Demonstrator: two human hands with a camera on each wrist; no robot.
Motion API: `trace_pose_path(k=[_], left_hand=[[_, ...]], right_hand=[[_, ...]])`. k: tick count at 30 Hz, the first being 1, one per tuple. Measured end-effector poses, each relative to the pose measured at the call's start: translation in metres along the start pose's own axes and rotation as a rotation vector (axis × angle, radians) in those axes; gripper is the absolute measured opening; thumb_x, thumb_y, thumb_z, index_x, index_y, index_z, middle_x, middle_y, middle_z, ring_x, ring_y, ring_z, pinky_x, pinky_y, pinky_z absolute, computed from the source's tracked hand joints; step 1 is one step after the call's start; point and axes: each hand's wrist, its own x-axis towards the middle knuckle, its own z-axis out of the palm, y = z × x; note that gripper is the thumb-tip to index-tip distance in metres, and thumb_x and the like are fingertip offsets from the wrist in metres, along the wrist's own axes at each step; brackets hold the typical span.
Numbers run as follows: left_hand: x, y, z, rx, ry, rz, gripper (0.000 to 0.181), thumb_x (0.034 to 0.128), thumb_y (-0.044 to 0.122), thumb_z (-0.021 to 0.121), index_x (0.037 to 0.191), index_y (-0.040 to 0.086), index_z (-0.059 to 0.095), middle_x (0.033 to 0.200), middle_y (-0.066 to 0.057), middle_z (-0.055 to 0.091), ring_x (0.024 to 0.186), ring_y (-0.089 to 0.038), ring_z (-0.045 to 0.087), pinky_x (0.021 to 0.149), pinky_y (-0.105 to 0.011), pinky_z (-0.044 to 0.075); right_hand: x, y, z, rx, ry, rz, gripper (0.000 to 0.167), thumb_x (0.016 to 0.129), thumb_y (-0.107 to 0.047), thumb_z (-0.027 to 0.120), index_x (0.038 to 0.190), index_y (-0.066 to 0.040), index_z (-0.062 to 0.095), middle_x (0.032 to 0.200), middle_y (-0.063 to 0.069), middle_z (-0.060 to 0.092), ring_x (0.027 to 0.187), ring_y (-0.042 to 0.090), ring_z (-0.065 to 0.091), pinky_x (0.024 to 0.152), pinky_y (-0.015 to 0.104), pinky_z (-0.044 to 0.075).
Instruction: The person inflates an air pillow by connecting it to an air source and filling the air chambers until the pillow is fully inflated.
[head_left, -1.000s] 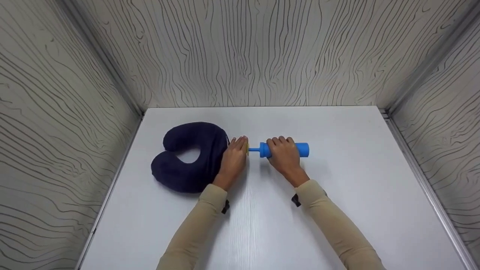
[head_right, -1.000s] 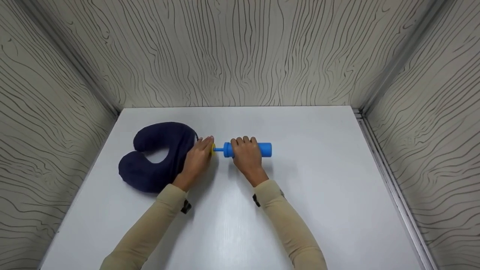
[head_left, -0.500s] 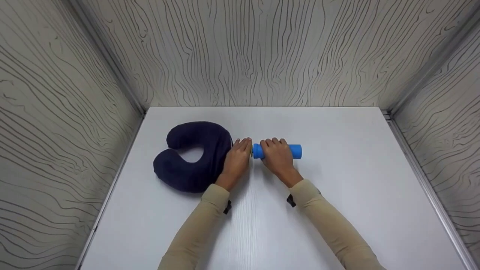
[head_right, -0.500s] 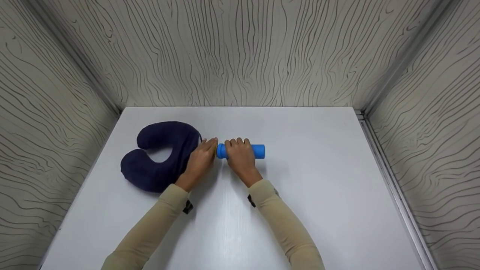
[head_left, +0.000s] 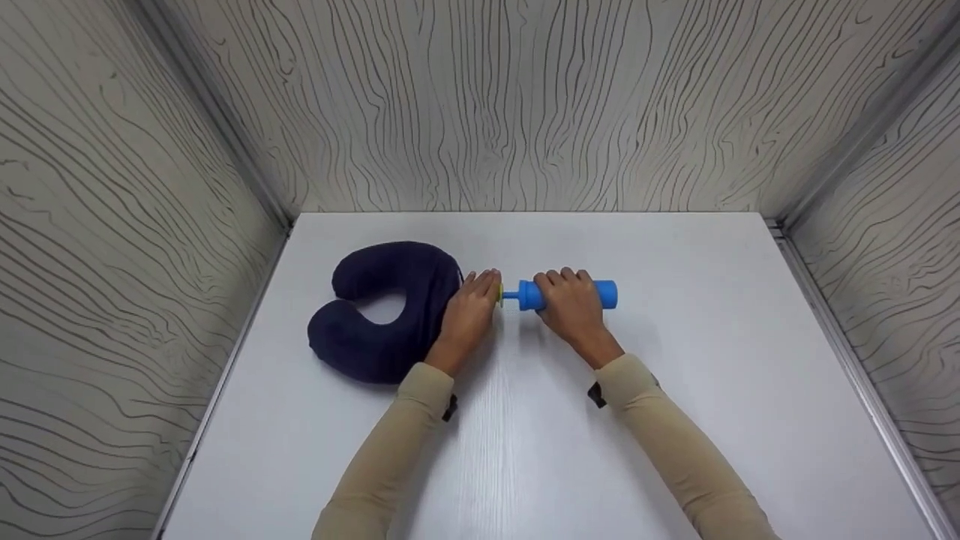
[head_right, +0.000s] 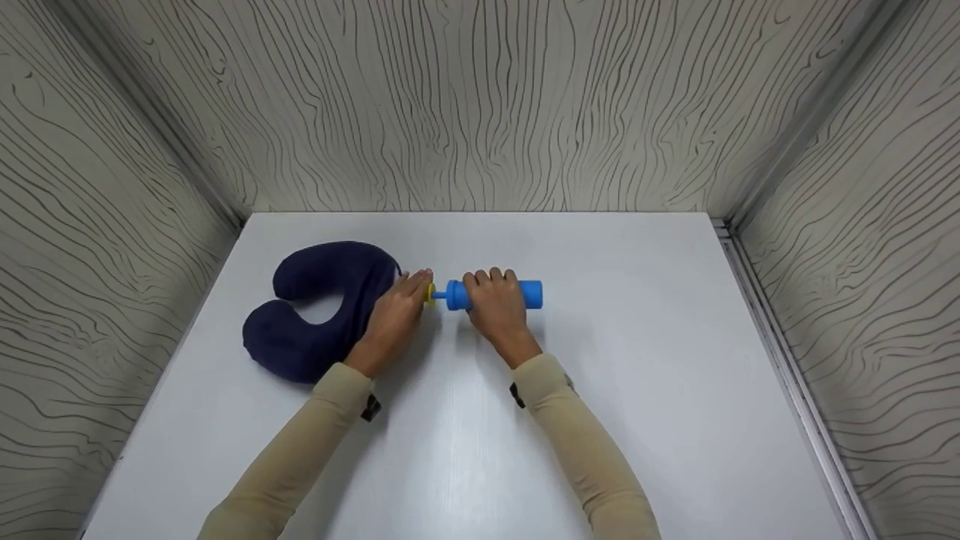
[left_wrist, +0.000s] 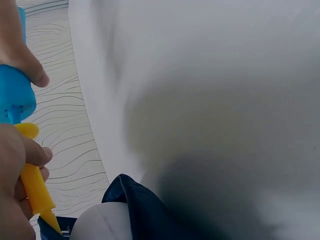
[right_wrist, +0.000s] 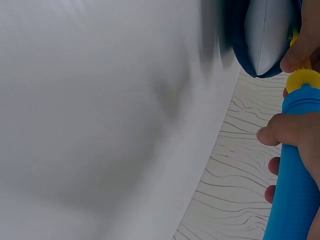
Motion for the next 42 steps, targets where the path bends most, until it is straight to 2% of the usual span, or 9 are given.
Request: trace_pose_path(k=[4,12,17,27,33,42], left_hand=[[-0.002,-0.002,-0.001,0.017,0.015,0.017,0.047,0.0937,-0.007,0.071,0.14,0.0,0.066,0.14,-0.01,0.072,0.133,-0.02,0.068,0.12,-0.035,0.049],[-0.004,-0.003,0.001,0.001,0.038,0.041,0.046,0.093,-0.005,0.072,0.139,0.001,0.067,0.14,-0.01,0.072,0.133,-0.02,0.068,0.12,-0.035,0.049],[-0.006,-0.006,0.003,-0.001,0.022,0.041,0.047,0.0945,-0.002,0.071,0.141,0.001,0.066,0.142,-0.01,0.071,0.135,-0.02,0.066,0.122,-0.035,0.047],[-0.005,-0.008,0.002,-0.011,-0.025,0.017,0.047,0.0962,-0.003,0.07,0.143,0.001,0.064,0.145,-0.01,0.069,0.137,-0.02,0.065,0.123,-0.034,0.045],[-0.006,-0.006,0.002,-0.021,-0.034,0.009,0.047,0.0957,-0.003,0.07,0.143,0.001,0.065,0.144,-0.01,0.07,0.136,-0.02,0.066,0.122,-0.036,0.047],[-0.005,0.0,0.005,-0.014,0.075,-0.004,0.041,0.0924,-0.004,0.072,0.133,-0.001,0.071,0.132,-0.011,0.076,0.125,-0.02,0.073,0.114,-0.041,0.055]], right_hand=[[-0.008,0.013,-0.002,0.004,0.01,0.003,0.048,0.076,-0.026,0.097,0.114,-0.008,0.075,0.103,0.012,0.082,0.093,0.034,0.077,0.082,0.051,0.064],[-0.028,0.038,-0.007,0.009,0.004,0.047,0.051,0.075,-0.027,0.098,0.116,-0.009,0.074,0.105,0.012,0.082,0.096,0.035,0.077,0.086,0.053,0.064],[-0.038,0.051,-0.012,0.008,-0.03,0.082,0.05,0.077,-0.028,0.097,0.117,-0.01,0.074,0.107,0.013,0.081,0.099,0.036,0.076,0.089,0.054,0.063],[-0.052,0.074,-0.02,0.044,-0.012,0.135,0.051,0.076,-0.026,0.097,0.117,-0.008,0.075,0.108,0.016,0.081,0.102,0.039,0.075,0.093,0.059,0.062],[-0.053,0.073,-0.019,0.058,-0.009,0.147,0.051,0.076,-0.026,0.098,0.118,-0.006,0.075,0.107,0.017,0.081,0.101,0.039,0.075,0.093,0.059,0.061],[-0.045,0.053,-0.016,0.022,-0.013,0.113,0.053,0.074,-0.023,0.098,0.118,-0.005,0.074,0.108,0.016,0.08,0.103,0.038,0.076,0.093,0.057,0.061]])
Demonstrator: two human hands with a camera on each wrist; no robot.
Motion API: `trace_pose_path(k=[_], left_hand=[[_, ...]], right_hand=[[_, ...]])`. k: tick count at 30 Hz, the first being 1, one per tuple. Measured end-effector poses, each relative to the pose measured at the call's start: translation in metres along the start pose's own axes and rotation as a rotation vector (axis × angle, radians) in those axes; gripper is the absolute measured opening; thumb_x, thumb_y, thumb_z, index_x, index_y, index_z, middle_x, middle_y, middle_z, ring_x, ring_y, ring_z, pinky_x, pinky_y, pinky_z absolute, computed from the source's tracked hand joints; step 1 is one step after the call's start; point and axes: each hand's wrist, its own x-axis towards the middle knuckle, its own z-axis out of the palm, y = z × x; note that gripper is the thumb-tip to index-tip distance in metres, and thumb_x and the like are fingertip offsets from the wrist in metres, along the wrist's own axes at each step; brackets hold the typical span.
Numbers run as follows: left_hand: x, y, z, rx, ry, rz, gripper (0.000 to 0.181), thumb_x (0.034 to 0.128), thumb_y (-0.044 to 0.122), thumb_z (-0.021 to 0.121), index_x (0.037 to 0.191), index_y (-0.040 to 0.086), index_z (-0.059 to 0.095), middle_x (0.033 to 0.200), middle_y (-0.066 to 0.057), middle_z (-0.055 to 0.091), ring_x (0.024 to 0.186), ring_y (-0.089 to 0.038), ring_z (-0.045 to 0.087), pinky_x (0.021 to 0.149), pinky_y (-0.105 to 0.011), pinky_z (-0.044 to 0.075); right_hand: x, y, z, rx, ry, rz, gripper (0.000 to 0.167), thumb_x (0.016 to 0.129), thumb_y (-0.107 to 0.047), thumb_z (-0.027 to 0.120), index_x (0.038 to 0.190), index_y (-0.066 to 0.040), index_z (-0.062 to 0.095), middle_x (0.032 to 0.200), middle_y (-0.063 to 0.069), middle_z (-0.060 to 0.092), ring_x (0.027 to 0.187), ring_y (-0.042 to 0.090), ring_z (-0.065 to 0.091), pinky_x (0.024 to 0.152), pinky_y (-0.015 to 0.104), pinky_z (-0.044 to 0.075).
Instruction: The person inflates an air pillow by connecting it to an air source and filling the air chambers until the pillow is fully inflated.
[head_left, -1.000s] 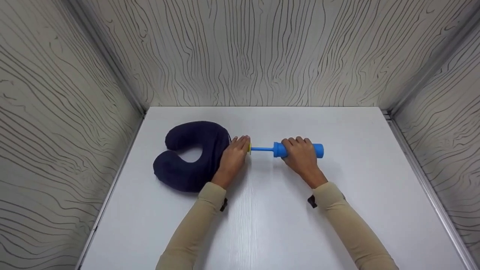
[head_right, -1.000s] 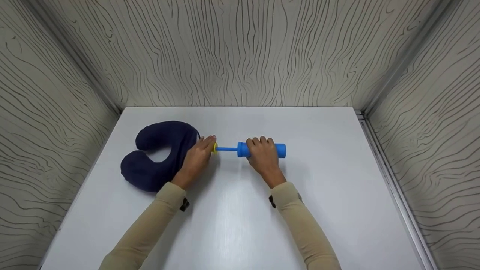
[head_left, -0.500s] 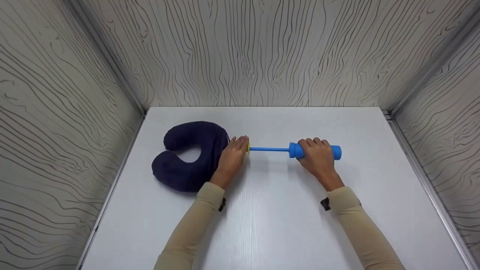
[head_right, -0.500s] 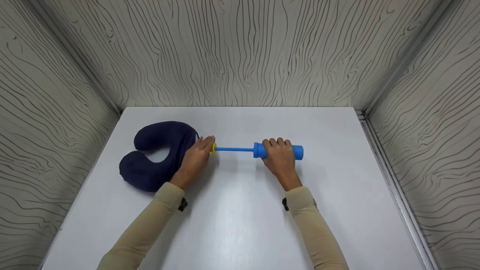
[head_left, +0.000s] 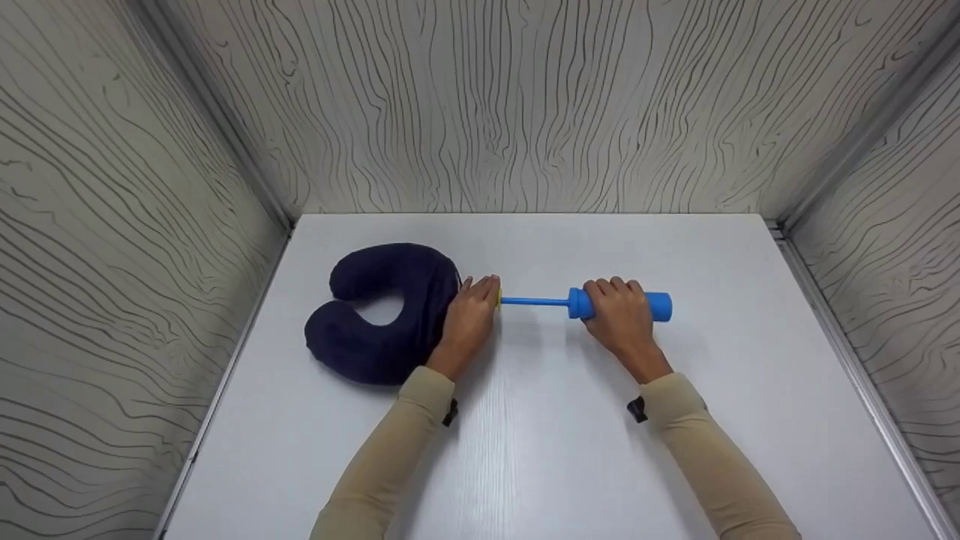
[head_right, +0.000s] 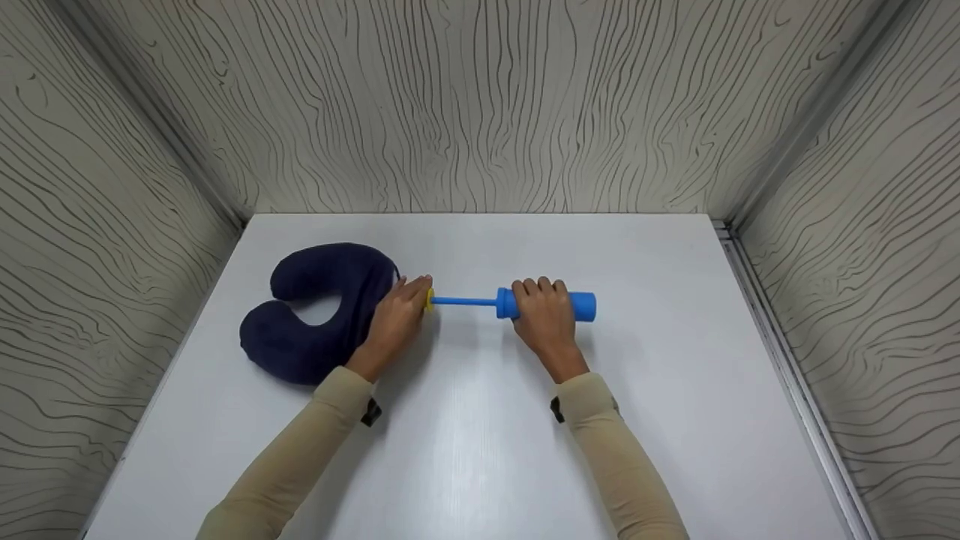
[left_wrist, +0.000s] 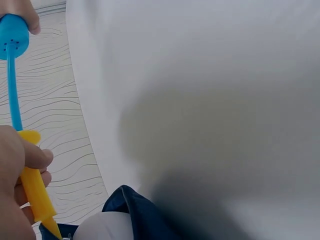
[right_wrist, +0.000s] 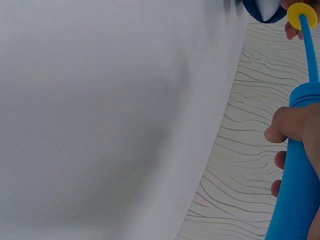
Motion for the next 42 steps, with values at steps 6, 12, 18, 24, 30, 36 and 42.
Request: trace_pose_path(k=[6,12,18,24,30,36,42], left_hand=[[0.001,0.002,-0.001,-0.012,0.009,-0.022,0.04,0.0929,-0.004,0.071,0.133,-0.002,0.071,0.13,-0.012,0.077,0.123,-0.021,0.073,0.114,-0.041,0.055],[0.002,0.004,-0.003,-0.029,0.007,-0.036,0.039,0.093,-0.005,0.071,0.132,-0.003,0.071,0.13,-0.012,0.077,0.123,-0.022,0.073,0.114,-0.042,0.055],[0.003,0.008,-0.004,-0.037,-0.011,-0.047,0.039,0.095,-0.003,0.07,0.134,-0.003,0.07,0.132,-0.012,0.076,0.124,-0.022,0.073,0.115,-0.043,0.054],[0.004,0.014,-0.003,-0.032,-0.035,-0.053,0.04,0.0958,-0.002,0.071,0.136,-0.001,0.07,0.135,-0.011,0.075,0.126,-0.021,0.072,0.117,-0.042,0.053],[0.005,0.018,-0.002,-0.019,-0.036,-0.048,0.04,0.096,-0.001,0.072,0.136,0.001,0.07,0.134,-0.009,0.075,0.126,-0.02,0.072,0.117,-0.041,0.053],[0.002,0.02,0.001,0.03,-0.024,-0.01,0.04,0.0944,0.001,0.074,0.135,0.0,0.07,0.132,-0.01,0.076,0.124,-0.02,0.073,0.115,-0.041,0.054],[0.003,0.021,0.002,0.041,-0.043,0.019,0.043,0.0931,0.0,0.074,0.136,0.0,0.069,0.135,-0.01,0.075,0.127,-0.02,0.071,0.117,-0.04,0.052]], right_hand=[[0.009,-0.017,0.003,-0.021,0.015,-0.028,0.051,0.074,-0.022,0.097,0.116,-0.005,0.074,0.106,0.015,0.08,0.1,0.036,0.076,0.09,0.055,0.062],[0.017,-0.033,0.009,-0.024,0.0,-0.044,0.053,0.074,-0.025,0.098,0.117,-0.006,0.074,0.107,0.014,0.08,0.1,0.035,0.076,0.091,0.053,0.063],[0.024,-0.047,0.014,-0.029,0.002,-0.058,0.052,0.074,-0.025,0.098,0.116,-0.006,0.074,0.106,0.013,0.081,0.099,0.034,0.077,0.09,0.052,0.064],[0.029,-0.06,0.016,-0.032,-0.008,-0.07,0.055,0.075,-0.03,0.098,0.118,-0.006,0.074,0.107,0.013,0.081,0.098,0.033,0.077,0.092,0.053,0.064],[0.031,-0.069,0.02,-0.046,-0.015,-0.093,0.053,0.078,-0.032,0.096,0.12,-0.006,0.074,0.109,0.013,0.081,0.1,0.033,0.078,0.094,0.052,0.064],[0.03,-0.075,0.024,-0.027,-0.021,-0.107,0.051,0.081,-0.031,0.093,0.12,-0.005,0.073,0.11,0.013,0.081,0.1,0.033,0.077,0.091,0.051,0.064],[0.028,-0.073,0.025,-0.021,-0.015,-0.108,0.047,0.082,-0.029,0.093,0.118,-0.005,0.074,0.107,0.014,0.081,0.097,0.033,0.077,0.088,0.051,0.064]])
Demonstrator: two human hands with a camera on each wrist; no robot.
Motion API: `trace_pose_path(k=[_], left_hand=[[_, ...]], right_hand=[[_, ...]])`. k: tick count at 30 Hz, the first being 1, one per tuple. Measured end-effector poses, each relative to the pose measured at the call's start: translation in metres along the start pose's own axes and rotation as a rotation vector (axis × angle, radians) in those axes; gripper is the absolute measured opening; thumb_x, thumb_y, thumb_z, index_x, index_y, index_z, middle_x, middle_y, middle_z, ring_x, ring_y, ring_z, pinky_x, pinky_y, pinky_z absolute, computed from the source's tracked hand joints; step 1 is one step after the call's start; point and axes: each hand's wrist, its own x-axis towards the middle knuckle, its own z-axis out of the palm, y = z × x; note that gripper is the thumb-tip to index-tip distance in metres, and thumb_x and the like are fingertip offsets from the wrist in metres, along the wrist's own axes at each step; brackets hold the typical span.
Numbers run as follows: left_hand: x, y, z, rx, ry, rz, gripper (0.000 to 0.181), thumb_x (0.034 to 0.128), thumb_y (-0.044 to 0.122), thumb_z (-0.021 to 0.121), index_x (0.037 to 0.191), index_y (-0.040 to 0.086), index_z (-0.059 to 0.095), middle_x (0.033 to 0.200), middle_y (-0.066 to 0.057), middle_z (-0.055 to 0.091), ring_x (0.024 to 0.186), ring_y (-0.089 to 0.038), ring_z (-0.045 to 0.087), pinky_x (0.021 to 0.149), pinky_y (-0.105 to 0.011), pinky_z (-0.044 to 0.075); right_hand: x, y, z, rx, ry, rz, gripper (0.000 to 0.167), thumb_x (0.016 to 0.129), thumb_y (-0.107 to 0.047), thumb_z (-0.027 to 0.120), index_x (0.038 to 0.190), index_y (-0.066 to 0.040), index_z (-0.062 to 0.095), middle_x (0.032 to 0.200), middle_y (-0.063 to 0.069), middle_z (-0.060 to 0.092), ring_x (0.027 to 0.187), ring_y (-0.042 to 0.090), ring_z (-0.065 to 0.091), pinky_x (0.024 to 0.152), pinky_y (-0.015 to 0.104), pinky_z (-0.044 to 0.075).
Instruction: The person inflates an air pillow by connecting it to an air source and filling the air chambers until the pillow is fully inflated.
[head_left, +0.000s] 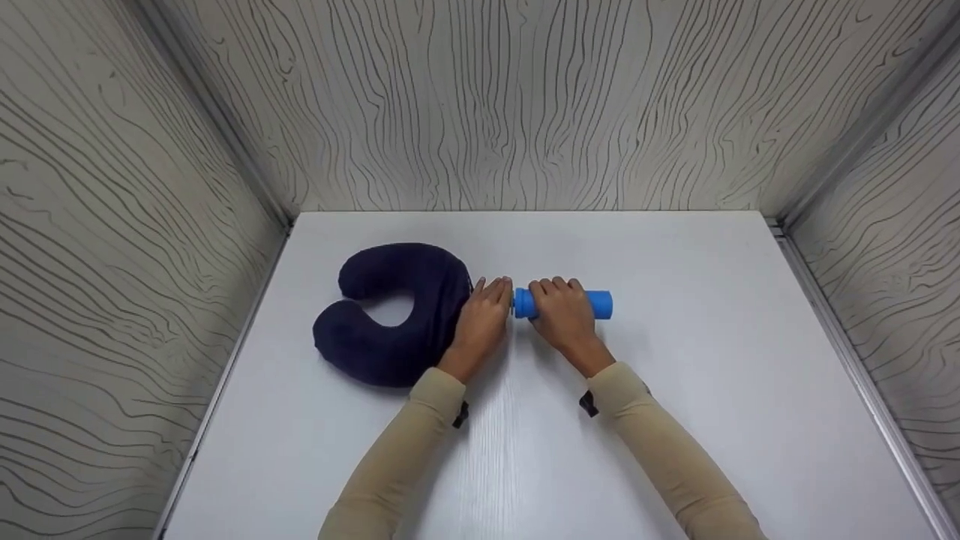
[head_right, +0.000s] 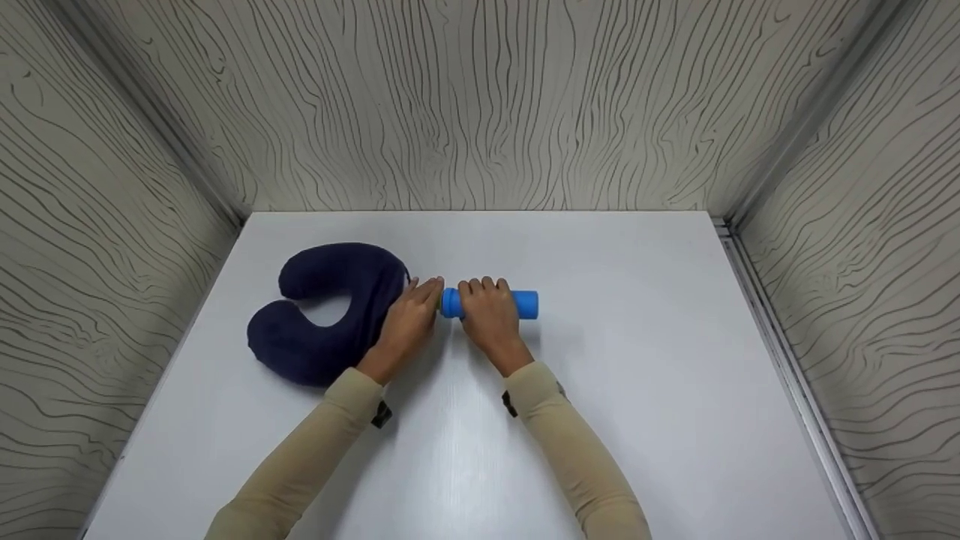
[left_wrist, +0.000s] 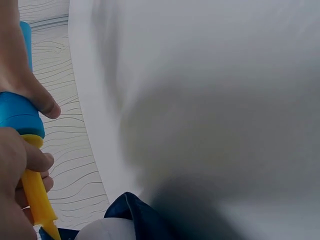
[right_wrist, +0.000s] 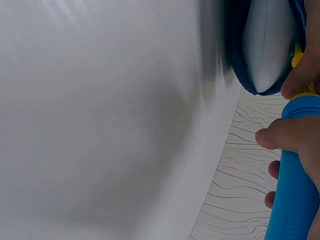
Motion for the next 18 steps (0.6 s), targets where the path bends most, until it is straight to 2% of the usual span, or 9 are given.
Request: trace_pose_path(k=[9,18], left_hand=[[0.002,-0.007,0.0,-0.004,-0.032,0.016,0.045,0.0934,-0.003,0.073,0.138,0.002,0.068,0.139,-0.008,0.073,0.132,-0.019,0.069,0.121,-0.039,0.048],[-0.001,-0.013,-0.003,-0.008,-0.001,0.033,0.045,0.0921,-0.005,0.073,0.137,0.001,0.068,0.138,-0.01,0.073,0.131,-0.02,0.069,0.121,-0.038,0.048]], right_hand=[[-0.005,0.015,-0.005,0.036,0.024,0.03,0.044,0.08,-0.025,0.094,0.115,-0.006,0.074,0.105,0.014,0.081,0.094,0.034,0.077,0.084,0.052,0.064],[-0.02,0.044,-0.008,0.03,0.042,0.048,0.046,0.076,-0.026,0.097,0.113,-0.008,0.075,0.104,0.012,0.082,0.095,0.034,0.077,0.083,0.052,0.064]])
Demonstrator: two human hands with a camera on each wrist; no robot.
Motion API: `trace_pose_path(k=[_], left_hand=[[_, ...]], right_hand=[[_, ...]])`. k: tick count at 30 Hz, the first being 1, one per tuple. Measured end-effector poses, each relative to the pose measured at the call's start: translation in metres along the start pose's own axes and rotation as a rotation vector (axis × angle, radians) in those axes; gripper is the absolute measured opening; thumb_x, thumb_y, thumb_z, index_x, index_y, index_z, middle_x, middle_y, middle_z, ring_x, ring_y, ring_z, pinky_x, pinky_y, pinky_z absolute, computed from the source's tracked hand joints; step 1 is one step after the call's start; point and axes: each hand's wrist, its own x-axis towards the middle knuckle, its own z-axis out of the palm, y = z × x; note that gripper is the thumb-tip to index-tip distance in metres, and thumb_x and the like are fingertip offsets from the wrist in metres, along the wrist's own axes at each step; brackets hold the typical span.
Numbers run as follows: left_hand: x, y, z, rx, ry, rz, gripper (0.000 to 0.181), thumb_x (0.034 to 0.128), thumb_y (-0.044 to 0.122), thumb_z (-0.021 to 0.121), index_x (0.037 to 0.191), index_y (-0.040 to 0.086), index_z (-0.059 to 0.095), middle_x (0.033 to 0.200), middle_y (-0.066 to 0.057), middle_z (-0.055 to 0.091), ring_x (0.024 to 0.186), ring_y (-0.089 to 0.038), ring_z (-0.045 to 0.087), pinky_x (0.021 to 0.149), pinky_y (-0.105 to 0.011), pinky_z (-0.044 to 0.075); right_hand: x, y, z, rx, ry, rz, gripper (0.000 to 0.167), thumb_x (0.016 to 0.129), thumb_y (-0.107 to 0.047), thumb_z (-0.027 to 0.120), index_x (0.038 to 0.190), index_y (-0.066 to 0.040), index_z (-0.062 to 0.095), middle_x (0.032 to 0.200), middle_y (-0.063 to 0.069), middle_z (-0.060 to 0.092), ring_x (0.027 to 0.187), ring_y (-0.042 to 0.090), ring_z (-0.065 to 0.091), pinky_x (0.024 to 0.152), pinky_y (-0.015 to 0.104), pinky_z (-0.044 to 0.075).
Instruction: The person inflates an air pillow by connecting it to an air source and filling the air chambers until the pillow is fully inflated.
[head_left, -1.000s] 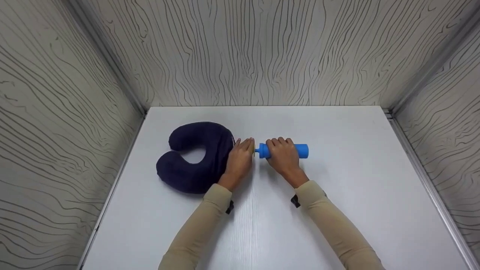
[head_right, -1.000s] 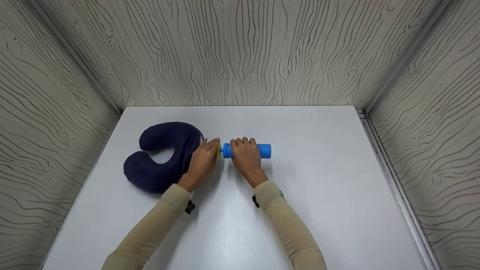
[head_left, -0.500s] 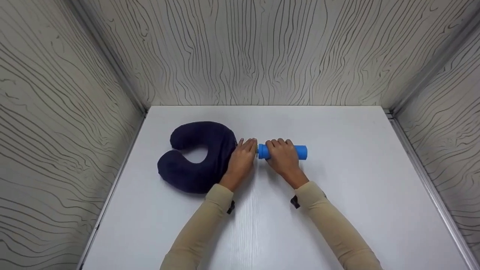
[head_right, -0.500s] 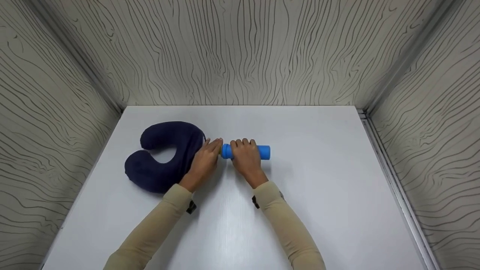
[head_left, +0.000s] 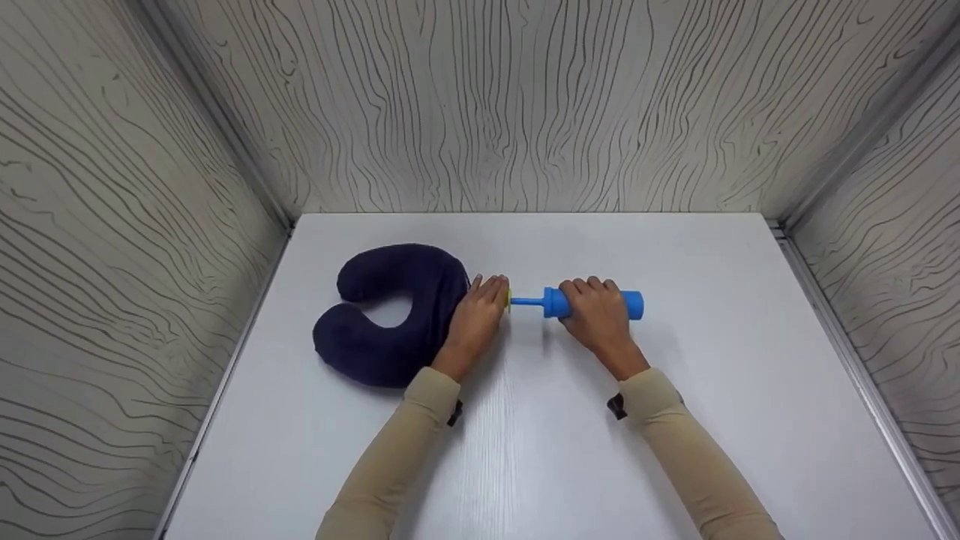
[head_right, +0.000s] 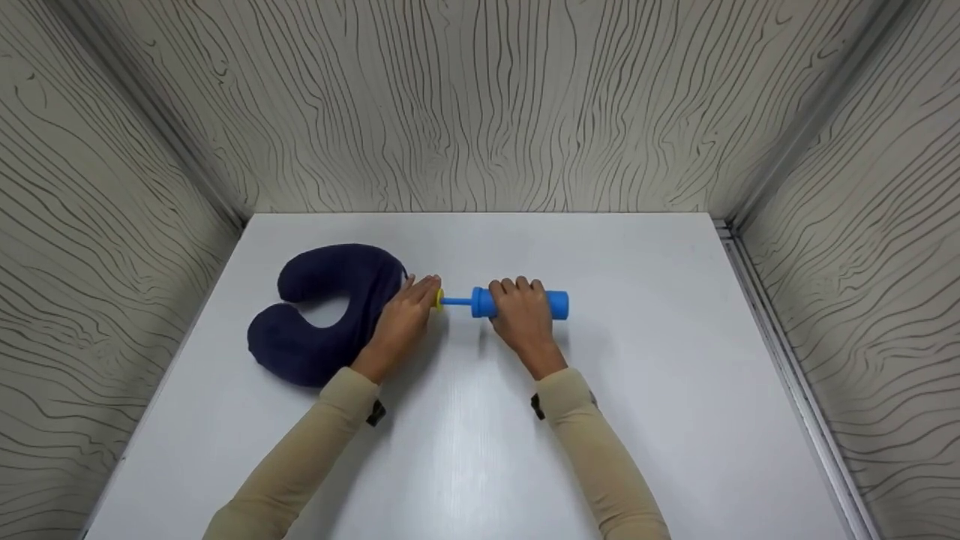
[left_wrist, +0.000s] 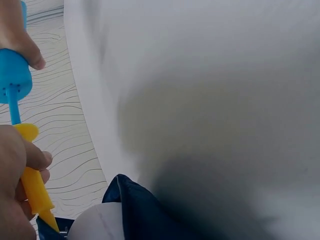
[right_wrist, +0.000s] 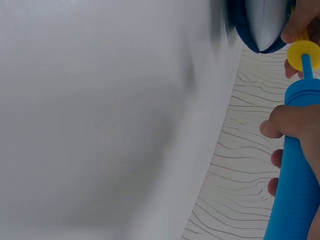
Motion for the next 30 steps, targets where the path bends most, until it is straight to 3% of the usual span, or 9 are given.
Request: trace_pose_path(k=[8,19,30], left_hand=[[-0.003,-0.005,0.001,-0.01,0.0,0.005,0.042,0.0946,-0.004,0.07,0.136,0.001,0.067,0.138,-0.011,0.073,0.131,-0.021,0.069,0.122,-0.039,0.048],[-0.006,-0.011,0.0,-0.024,-0.044,-0.023,0.046,0.0925,-0.006,0.072,0.138,0.0,0.066,0.139,-0.012,0.072,0.132,-0.022,0.068,0.122,-0.04,0.047],[-0.002,-0.003,-0.004,-0.004,-0.071,-0.057,0.044,0.0947,-0.002,0.07,0.139,0.0,0.067,0.139,-0.01,0.073,0.133,-0.021,0.068,0.118,-0.044,0.051]], right_hand=[[-0.013,0.021,-0.004,0.001,0.006,0.025,0.047,0.076,-0.025,0.097,0.114,-0.008,0.076,0.104,0.013,0.082,0.096,0.036,0.077,0.085,0.054,0.064],[-0.027,0.046,-0.013,0.03,0.004,0.093,0.047,0.077,-0.025,0.096,0.115,-0.006,0.076,0.105,0.017,0.081,0.099,0.039,0.076,0.091,0.059,0.062],[-0.021,0.034,-0.016,-0.021,0.007,0.069,0.049,0.075,-0.022,0.097,0.115,-0.005,0.075,0.106,0.016,0.08,0.1,0.038,0.076,0.091,0.057,0.062]])
